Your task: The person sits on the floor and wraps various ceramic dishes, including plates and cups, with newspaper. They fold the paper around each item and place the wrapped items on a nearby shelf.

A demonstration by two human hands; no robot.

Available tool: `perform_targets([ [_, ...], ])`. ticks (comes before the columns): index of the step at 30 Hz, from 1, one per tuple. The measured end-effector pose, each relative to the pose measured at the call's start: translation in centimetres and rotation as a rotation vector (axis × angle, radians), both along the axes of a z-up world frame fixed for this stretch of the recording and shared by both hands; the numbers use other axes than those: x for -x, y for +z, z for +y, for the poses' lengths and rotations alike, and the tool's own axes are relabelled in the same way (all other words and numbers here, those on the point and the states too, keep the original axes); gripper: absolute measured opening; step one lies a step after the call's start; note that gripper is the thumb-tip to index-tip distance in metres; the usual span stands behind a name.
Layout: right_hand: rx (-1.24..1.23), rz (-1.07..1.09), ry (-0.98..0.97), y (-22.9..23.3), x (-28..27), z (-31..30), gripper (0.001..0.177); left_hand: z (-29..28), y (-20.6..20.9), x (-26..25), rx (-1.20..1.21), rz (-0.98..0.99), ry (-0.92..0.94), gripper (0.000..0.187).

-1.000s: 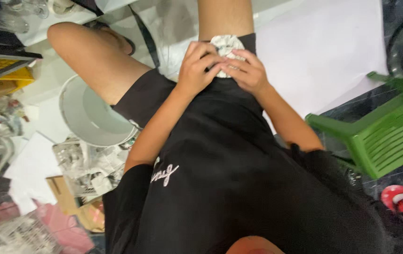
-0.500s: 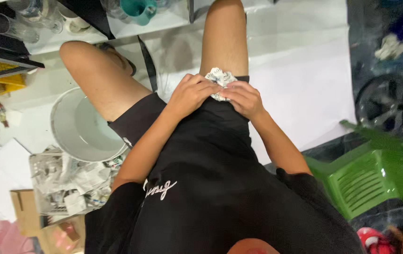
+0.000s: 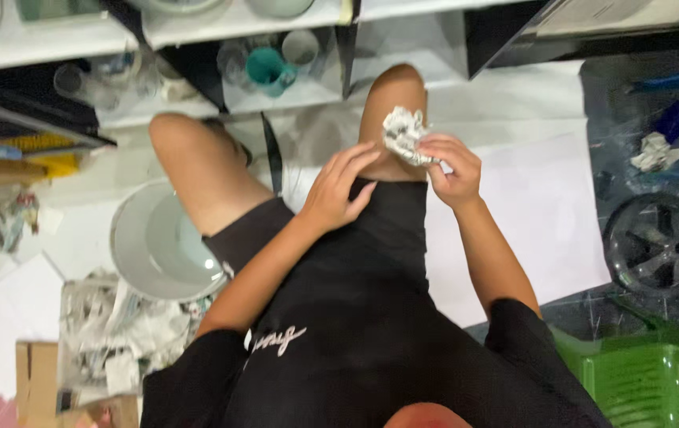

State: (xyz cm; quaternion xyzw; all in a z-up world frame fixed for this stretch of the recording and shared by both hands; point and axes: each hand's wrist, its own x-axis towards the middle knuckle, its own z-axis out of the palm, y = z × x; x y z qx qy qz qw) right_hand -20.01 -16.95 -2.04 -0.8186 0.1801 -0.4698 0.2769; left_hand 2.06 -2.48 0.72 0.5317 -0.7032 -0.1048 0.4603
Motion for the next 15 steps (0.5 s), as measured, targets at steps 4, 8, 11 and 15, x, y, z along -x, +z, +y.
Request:
perform_targets([
  [4, 0.218, -0.061, -0.105, 3.7, -2.7, -5.2, 0.034, -0.1, -0.8, 0.5, -0.042, 0.059, -0.004, 0.053],
  [8, 0.36, -0.053, -0.158, 6.6, -6.8, -11.4, 0.032, 0.3, -2.3, 2.1, -0.132, 0.12, -0.043, 0.055],
  [11, 0.467, 0.015, -0.23, 7.7, -10.5, -15.7, 0.033, -0.3, -3.2, 2.2, -0.221, 0.118, -0.105, 0.054],
  [15, 0.339, 0.171, -0.274, 6.9, -15.3, -20.5, 0.014, 0.2, -4.1, 1.9, -0.309, 0.29, -0.107, 0.056],
])
